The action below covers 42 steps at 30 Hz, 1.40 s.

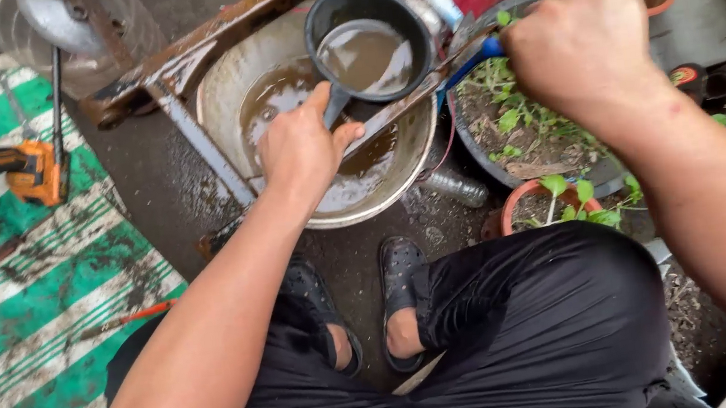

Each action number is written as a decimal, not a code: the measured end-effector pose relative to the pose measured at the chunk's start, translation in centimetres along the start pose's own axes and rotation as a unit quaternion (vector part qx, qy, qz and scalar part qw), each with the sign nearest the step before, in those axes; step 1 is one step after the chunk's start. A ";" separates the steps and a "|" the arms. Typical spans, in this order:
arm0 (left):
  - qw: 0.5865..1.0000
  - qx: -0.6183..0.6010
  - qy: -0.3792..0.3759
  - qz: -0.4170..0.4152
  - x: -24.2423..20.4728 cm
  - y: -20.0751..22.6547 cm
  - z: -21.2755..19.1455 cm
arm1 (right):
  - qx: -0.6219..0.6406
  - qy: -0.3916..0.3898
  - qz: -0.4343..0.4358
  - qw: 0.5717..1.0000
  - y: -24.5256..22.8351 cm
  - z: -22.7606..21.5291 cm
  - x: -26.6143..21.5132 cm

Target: Scrubbing the surface of a motorcycle swingarm with a brush and soapy water to remove dirt and grime.

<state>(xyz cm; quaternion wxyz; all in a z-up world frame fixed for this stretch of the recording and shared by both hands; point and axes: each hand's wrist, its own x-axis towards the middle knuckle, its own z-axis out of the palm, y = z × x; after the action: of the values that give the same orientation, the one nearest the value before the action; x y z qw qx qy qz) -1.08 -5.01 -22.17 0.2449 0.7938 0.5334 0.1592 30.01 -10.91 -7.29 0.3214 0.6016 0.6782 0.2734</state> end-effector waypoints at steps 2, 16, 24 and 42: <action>1.000 0.001 -0.012 -0.022 -0.4 0.1 -0.7 | 0.035 -0.091 -0.022 0.995 -2.9 -1.4 1.7; 0.999 0.005 -0.025 -0.033 -0.2 0.9 -0.8 | 0.030 -0.122 -0.028 0.992 0.5 -5.4 3.8; 1.000 0.000 -0.006 -0.013 0.1 0.0 -0.1 | 0.061 -0.127 0.039 0.989 9.7 5.8 3.3; 0.985 0.061 -0.088 -0.138 0.9 1.4 -3.1 | 0.611 -0.256 0.238 0.710 0.6 -1.4 -1.9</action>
<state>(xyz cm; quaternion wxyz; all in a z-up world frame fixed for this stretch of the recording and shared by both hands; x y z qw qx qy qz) -1.27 -3.92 -18.81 0.2617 0.7369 0.6229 0.0210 29.43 -12.68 -5.78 -0.0312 0.8553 0.4232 -0.2973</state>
